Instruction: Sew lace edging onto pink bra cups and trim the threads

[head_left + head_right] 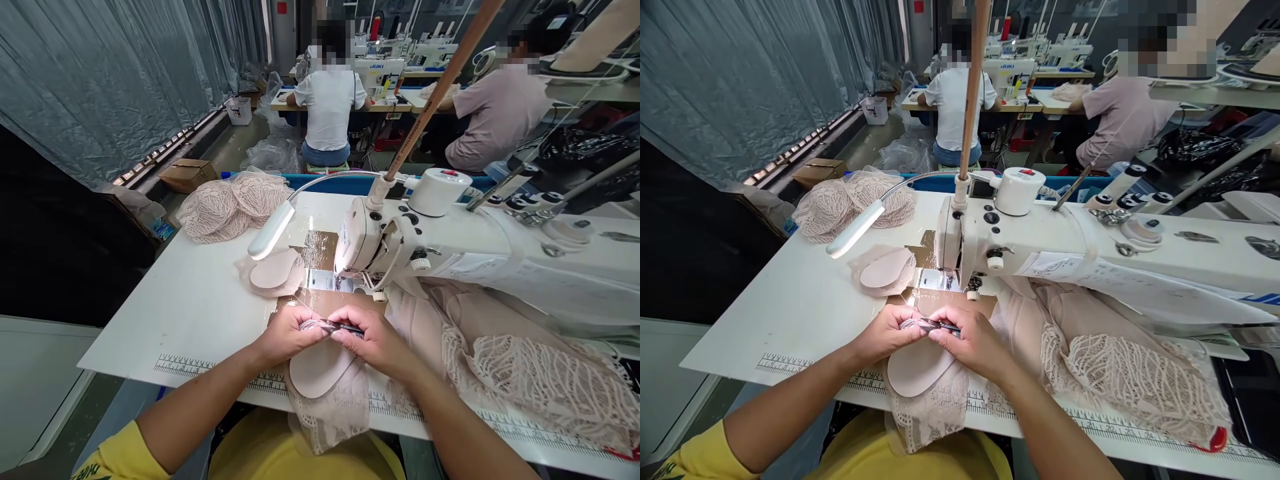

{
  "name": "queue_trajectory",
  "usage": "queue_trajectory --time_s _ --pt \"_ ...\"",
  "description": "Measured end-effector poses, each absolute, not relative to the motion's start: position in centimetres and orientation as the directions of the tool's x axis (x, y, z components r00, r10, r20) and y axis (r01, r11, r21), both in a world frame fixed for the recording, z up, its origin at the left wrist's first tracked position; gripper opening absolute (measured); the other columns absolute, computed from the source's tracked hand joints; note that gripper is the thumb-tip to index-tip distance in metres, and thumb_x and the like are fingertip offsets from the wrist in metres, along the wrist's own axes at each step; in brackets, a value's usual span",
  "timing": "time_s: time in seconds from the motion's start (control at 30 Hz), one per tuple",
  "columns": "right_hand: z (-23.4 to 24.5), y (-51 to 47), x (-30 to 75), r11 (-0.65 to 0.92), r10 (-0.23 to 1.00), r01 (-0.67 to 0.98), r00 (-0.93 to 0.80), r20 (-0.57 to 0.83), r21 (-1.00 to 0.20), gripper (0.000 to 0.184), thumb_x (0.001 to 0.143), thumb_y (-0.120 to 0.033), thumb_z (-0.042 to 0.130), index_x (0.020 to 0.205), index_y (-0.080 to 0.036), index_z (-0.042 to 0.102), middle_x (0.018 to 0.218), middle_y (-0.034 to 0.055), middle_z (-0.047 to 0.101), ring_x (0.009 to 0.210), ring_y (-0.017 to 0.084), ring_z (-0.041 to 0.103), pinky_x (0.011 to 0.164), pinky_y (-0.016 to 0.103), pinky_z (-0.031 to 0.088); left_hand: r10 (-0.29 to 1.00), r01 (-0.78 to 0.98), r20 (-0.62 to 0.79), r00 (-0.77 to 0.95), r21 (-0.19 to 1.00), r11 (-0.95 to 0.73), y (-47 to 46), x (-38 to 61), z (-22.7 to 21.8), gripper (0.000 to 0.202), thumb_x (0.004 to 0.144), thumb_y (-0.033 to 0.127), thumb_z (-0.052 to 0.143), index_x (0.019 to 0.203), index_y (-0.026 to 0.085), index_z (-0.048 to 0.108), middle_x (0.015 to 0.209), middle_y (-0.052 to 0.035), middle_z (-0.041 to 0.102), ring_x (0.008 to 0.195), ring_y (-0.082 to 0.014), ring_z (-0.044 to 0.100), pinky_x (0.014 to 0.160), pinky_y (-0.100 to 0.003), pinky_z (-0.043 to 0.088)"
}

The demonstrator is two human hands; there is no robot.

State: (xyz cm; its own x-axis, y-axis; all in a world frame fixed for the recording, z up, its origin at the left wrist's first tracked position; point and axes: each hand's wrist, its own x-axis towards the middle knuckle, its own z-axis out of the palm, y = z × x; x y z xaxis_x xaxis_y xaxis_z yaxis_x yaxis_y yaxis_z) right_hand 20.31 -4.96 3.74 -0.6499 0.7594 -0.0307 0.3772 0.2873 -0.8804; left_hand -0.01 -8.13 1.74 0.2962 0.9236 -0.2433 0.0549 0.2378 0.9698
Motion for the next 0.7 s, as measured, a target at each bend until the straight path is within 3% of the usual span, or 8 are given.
queue_trajectory --time_s 0.17,0.3,0.4,0.5,0.6,0.7 --pt "3.3 -5.4 19.7 0.26 0.78 0.332 -0.626 -0.005 -0.907 0.017 0.09 -0.034 0.055 0.093 -0.022 0.067 0.086 0.0023 0.068 0.078 0.017 0.06 0.07 0.028 0.045 0.925 0.092 -0.242 0.294 0.97 0.224 -8.0 0.2 1.4 0.033 0.07 0.042 0.073 0.072 0.01 0.068 0.067 0.0006 0.048 0.061 -0.0099 0.041 0.054 -0.021 0.032" --pt "3.0 -5.1 19.8 0.209 0.841 0.335 -0.541 -0.006 -0.919 0.016 0.088 -0.033 0.056 0.088 -0.021 0.066 0.086 0.0029 0.068 0.081 0.018 0.062 0.073 0.03 0.047 0.915 0.106 -0.233 0.33 0.972 0.21 -8.2 0.0 1.7 0.037 0.076 0.047 0.067 0.076 0.01 0.068 0.065 0.0002 0.049 0.06 -0.0102 0.041 0.055 -0.022 0.032" --pt "2.8 -4.9 20.4 0.199 0.889 0.355 -0.457 0.017 -0.914 0.019 0.087 -0.037 0.056 0.094 -0.021 0.063 0.092 0.0046 0.068 0.085 0.02 0.062 0.075 0.031 0.048 0.912 0.342 -0.194 0.361 0.937 0.064 -8.5 -0.9 3.3 0.038 0.079 0.049 0.064 0.088 0.013 0.07 0.068 -0.0012 0.054 0.062 -0.0129 0.047 0.057 -0.023 0.035" --pt "2.6 -5.2 20.5 0.295 0.898 0.435 -0.431 0.091 -0.851 0.027 0.085 -0.04 0.058 0.105 -0.023 0.06 0.097 0.0057 0.067 0.088 0.021 0.062 0.075 0.032 0.049 0.957 0.642 -0.032 0.289 0.748 -0.169 -7.9 -2.6 5.3 0.033 0.083 0.047 0.06 0.084 0.015 0.07 0.068 -0.0033 0.059 0.064 -0.0156 0.051 0.061 -0.025 0.037" --pt "2.2 -6.0 19.6 0.55 0.776 0.471 -0.594 0.213 -0.69 0.037 0.085 -0.032 0.059 0.121 -0.024 0.055 0.105 0.008 0.064 0.079 0.019 0.06 0.067 0.029 0.047 0.972 0.748 0.142 0.188 0.621 -0.235 -5.4 -4.5 6.2 0.03 0.087 0.042 0.054 0.09 0.017 0.07 0.087 -0.0079 0.066 0.077 -0.0197 0.057 0.071 -0.028 0.042" --pt "1.7 -6.5 18.6 0.785 0.536 0.393 -0.82 0.204 -0.479 0.026 0.085 -0.017 0.05 0.107 -0.026 0.062 0.105 0.0063 0.064 0.069 0.014 0.056 0.057 0.025 0.04 0.982 0.781 0.156 0.105 0.599 -0.178 -1.6 -6.1 5.5 0.04 0.077 0.038 0.063 0.113 0.02 0.063 0.122 -0.0097 0.059 0.1 -0.0259 0.056 0.083 -0.031 0.042"
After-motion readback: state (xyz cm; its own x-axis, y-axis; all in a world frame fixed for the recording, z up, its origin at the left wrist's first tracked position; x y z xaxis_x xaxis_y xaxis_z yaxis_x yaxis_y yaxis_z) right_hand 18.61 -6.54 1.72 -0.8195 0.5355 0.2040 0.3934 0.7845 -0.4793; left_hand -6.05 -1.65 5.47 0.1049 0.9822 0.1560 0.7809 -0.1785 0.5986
